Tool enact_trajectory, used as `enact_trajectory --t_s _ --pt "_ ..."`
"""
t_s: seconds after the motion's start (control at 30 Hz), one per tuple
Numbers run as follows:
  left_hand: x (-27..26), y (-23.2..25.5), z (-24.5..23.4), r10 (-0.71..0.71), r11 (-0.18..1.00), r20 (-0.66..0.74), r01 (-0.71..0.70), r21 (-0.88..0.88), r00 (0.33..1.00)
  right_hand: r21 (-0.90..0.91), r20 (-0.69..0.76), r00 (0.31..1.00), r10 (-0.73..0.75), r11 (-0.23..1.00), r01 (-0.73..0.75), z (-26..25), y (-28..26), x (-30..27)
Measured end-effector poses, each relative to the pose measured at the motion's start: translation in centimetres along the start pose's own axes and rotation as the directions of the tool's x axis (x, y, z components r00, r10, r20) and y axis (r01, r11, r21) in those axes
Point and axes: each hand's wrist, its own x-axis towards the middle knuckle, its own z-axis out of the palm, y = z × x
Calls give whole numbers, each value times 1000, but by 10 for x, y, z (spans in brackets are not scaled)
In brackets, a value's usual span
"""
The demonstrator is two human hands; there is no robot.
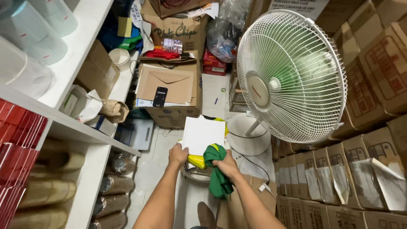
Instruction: The person organizes stacks of paper, pads, and various packaged items on shelves and the floor, moving items between locations and wiping some surfaces with a green cloth.
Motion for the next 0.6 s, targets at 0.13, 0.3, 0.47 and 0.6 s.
enact_trajectory --t_s 0.13,0.3,0.47,0.6 --pt "0 -3 6 -62 989 16 64 -133 998 125 5 1000 3 992 -4 19 -1 -4" --pt "15 -16 32 -507 862 -33 507 7 861 511 74 995 70 854 -98 24 -14 -54" --pt "37 -49 36 -364 911 -137 321 -258 921 465 76 996 55 881 -84 38 2 -34" --pt "41 -54 38 -324 832 -348 89 -548 880 393 66 997 31 918 -55 38 0 -43"
